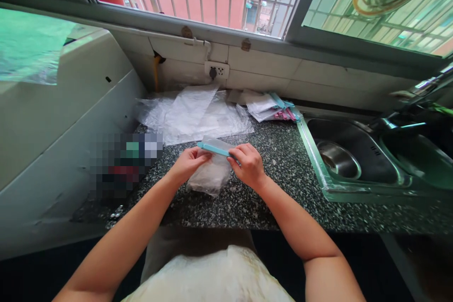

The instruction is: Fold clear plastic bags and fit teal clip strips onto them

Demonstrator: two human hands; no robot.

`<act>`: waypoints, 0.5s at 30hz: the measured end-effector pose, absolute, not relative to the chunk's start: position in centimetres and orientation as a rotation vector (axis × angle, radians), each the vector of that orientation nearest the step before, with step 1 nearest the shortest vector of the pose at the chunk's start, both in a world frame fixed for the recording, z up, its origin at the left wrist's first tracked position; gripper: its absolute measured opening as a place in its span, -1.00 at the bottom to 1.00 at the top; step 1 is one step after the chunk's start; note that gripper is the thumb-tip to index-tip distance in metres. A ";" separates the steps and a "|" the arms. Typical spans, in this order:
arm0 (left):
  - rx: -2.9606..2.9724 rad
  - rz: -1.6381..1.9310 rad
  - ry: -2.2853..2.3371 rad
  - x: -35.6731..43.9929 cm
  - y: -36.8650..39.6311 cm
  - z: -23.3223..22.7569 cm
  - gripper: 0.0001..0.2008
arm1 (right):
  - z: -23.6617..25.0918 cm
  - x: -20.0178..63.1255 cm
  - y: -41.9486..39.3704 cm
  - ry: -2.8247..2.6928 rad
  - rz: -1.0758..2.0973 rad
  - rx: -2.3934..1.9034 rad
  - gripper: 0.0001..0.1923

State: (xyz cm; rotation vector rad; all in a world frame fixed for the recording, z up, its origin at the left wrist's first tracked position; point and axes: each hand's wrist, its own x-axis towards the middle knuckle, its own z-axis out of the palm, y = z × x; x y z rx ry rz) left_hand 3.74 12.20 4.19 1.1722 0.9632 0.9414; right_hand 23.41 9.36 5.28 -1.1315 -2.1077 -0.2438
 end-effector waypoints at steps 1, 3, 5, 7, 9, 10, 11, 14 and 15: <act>1.176 0.945 0.965 3.7 12.2 4.2 -0.87 | 5.1 23.4 9.4 -2.109 -0.237 -1.139 -0.90; 1.182 0.945 0.966 3.7 12.2 4.2 -0.88 | 4.9 23.5 9.6 -2.116 -0.230 -1.153 -0.89; 1.192 0.937 0.980 3.6 12.2 4.1 -0.88 | 4.6 23.6 9.7 -2.125 -0.237 -1.163 -0.87; 1.215 0.933 0.996 3.6 12.3 4.0 -0.87 | 4.5 23.6 9.8 -2.137 -0.247 -1.170 -0.86; 1.239 0.932 0.995 3.6 12.4 4.0 -0.85 | 4.3 23.7 9.8 -2.148 -0.257 -1.177 -0.84; 1.245 0.930 0.988 3.6 12.4 4.0 -0.84 | 4.3 23.7 9.8 -2.152 -0.261 -1.180 -0.83; 1.246 0.929 0.981 3.6 12.4 4.0 -0.82 | 4.2 23.7 9.8 -2.156 -0.267 -1.182 -0.83; 1.235 0.929 0.962 3.6 12.4 4.0 -0.79 | 4.1 23.7 9.8 -2.160 -0.305 -1.177 -0.82; 1.230 0.932 0.957 3.6 12.4 4.0 -0.77 | 4.1 23.7 9.8 -2.163 -0.322 -1.173 -0.82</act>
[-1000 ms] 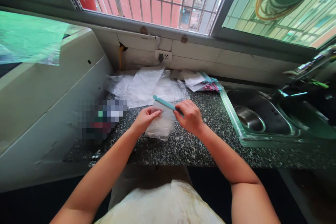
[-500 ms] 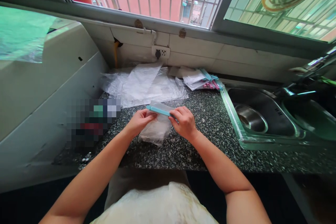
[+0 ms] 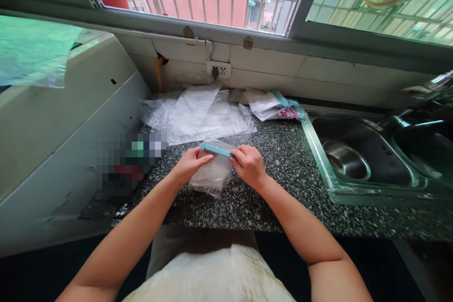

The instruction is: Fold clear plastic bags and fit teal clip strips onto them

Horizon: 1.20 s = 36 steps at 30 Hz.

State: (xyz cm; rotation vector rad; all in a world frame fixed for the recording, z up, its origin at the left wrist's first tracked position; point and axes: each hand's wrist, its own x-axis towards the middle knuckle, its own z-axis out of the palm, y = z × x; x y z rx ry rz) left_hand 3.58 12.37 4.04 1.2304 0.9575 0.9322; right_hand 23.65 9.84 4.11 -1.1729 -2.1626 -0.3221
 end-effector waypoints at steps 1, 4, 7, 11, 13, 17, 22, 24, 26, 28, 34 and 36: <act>1.226 0.935 0.954 3.6 12.4 4.0 -0.76 | 4.1 23.7 9.8 -2.166 -0.338 -1.170 -0.82; 1.214 0.937 0.968 3.5 12.4 4.0 -0.69 | 4.0 23.6 9.8 -2.180 -0.365 -1.164 -0.83; 1.194 0.946 1.025 3.5 12.5 3.9 -0.59 | 3.9 23.5 9.7 -2.195 -0.336 -1.158 -0.82; 1.084 0.960 0.994 3.7 12.6 3.9 -0.45 | 3.9 23.2 9.5 -2.206 -0.277 -1.138 -0.83; 1.026 0.966 0.945 3.7 12.6 3.8 -0.40 | 4.0 23.1 9.4 -2.215 -0.278 -1.135 -0.84; 0.971 0.954 0.927 3.8 12.6 4.0 -0.37 | 4.1 23.0 9.2 -2.235 -0.294 -1.131 -0.83; 0.939 0.942 0.976 3.8 12.7 4.4 -0.39 | 4.2 22.9 9.1 -2.246 -0.318 -1.118 -0.86; 0.933 0.945 0.990 3.9 12.7 4.3 -0.41 | 4.3 22.9 9.0 -2.246 -0.338 -1.102 -0.87; 0.931 0.944 1.003 3.9 12.7 4.3 -0.42 | 4.4 22.8 9.0 -2.244 -0.354 -1.088 -0.87; 0.933 0.947 1.014 3.9 12.7 4.4 -0.42 | 4.3 22.8 9.0 -2.241 -0.359 -1.089 -0.86; 0.990 0.952 1.020 4.0 12.6 4.4 -0.41 | 4.0 22.9 9.0 -2.241 -0.377 -1.102 -0.80; 1.016 0.937 1.016 3.9 12.6 4.3 -0.42 | 3.9 22.9 9.0 -2.239 -0.391 -1.090 -0.79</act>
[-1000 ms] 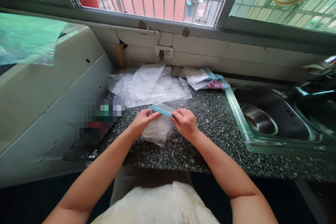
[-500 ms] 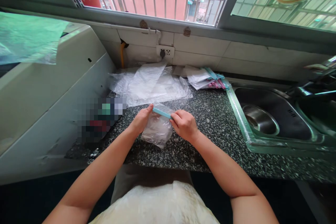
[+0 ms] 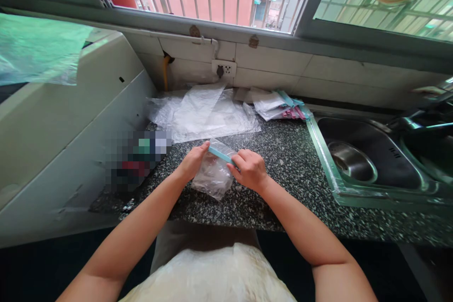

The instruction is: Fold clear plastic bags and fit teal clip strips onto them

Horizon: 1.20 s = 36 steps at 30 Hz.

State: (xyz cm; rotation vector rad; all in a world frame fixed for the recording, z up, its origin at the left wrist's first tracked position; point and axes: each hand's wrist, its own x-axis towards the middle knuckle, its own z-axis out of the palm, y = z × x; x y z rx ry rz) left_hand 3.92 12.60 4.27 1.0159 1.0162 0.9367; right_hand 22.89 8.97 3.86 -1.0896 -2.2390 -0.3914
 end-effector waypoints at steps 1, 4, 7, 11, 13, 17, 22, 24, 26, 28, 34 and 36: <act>1.026 0.933 1.014 3.9 12.6 4.2 -0.43 | 3.8 22.9 9.0 -2.236 -0.398 -1.082 -0.79; 1.046 0.929 1.010 3.9 12.7 4.0 -0.48 | 3.7 22.8 8.9 -2.230 -0.409 -1.071 -0.78; 1.029 0.924 1.008 3.9 12.8 3.7 -0.50 | 3.7 22.8 8.9 -2.229 -0.435 -1.080 -0.78; 0.989 0.908 1.012 4.0 12.8 3.7 -0.51 | 3.8 22.7 8.9 -2.226 -0.485 -1.082 -0.77; 0.984 0.915 1.021 4.1 12.8 3.7 -0.51 | 3.8 22.7 8.9 -2.222 -0.497 -1.068 -0.77; 0.963 0.911 1.019 4.2 12.9 3.6 -0.52 | 3.9 22.7 8.9 -2.220 -0.476 -1.054 -0.78; 0.930 0.890 0.993 4.2 13.1 2.9 -0.54 | 3.8 22.7 8.9 -2.217 -0.431 -1.048 -0.79; 0.938 0.897 0.991 4.1 13.2 2.7 -0.54 | 3.7 22.7 8.9 -2.219 -0.449 -1.050 -0.78; 0.932 0.896 0.989 4.1 13.2 2.6 -0.53 | 3.7 22.7 8.9 -2.220 -0.470 -1.058 -0.77; 0.911 0.895 0.979 4.1 13.3 2.5 -0.53 | 3.7 22.7 8.9 -2.216 -0.488 -1.063 -0.76; 0.869 0.906 0.961 4.2 13.3 2.4 -0.52 | 3.9 22.7 8.9 -2.222 -0.520 -1.065 -0.76; 0.848 0.902 0.967 4.2 13.3 2.5 -0.52 | 3.9 22.7 8.9 -2.225 -0.519 -1.069 -0.76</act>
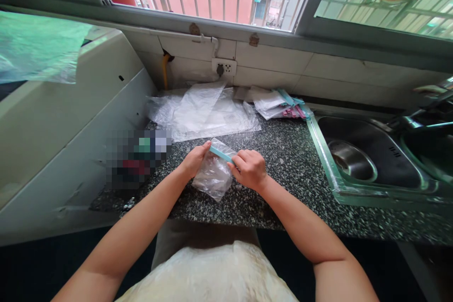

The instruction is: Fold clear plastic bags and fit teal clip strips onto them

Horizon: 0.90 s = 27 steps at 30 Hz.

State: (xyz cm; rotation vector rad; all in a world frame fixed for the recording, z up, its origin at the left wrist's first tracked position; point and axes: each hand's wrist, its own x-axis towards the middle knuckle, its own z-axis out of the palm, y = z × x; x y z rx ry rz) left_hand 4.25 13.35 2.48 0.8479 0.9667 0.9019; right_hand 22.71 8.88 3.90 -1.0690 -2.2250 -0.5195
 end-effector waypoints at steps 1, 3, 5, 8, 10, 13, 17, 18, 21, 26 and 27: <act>0.830 0.900 0.970 4.3 13.3 2.5 -0.52 | 3.9 22.7 8.9 -2.227 -0.519 -1.069 -0.76; 0.783 0.904 0.971 4.3 13.3 2.6 -0.54 | 4.0 22.7 8.9 -2.230 -0.520 -1.066 -0.75; 0.737 0.917 0.964 4.3 13.3 2.7 -0.55 | 4.0 22.7 8.9 -2.232 -0.521 -1.065 -0.76; 0.682 0.936 0.952 4.3 13.3 2.7 -0.57 | 4.1 22.6 8.9 -2.228 -0.524 -1.070 -0.76; 0.659 0.937 0.954 4.3 13.3 2.7 -0.59 | 4.1 22.6 8.9 -2.220 -0.529 -1.065 -0.76; 0.649 0.921 0.978 4.3 13.3 2.9 -0.61 | 4.2 22.6 8.8 -2.204 -0.532 -1.053 -0.77; 0.683 0.910 1.008 4.3 13.3 3.0 -0.61 | 4.4 22.6 8.8 -2.192 -0.526 -1.051 -0.79; 0.694 0.915 1.013 4.3 13.3 2.9 -0.60 | 4.4 22.6 8.7 -2.188 -0.526 -1.044 -0.79; 0.708 0.932 1.024 4.3 13.3 3.0 -0.60 | 4.6 22.7 8.7 -2.164 -0.529 -1.015 -0.83; 0.731 0.931 1.058 4.3 13.1 3.4 -0.58 | 4.8 22.7 8.7 -2.120 -0.526 -0.974 -0.86; 0.733 0.935 1.063 4.3 13.1 3.5 -0.58 | 4.8 22.7 8.6 -2.114 -0.526 -0.969 -0.87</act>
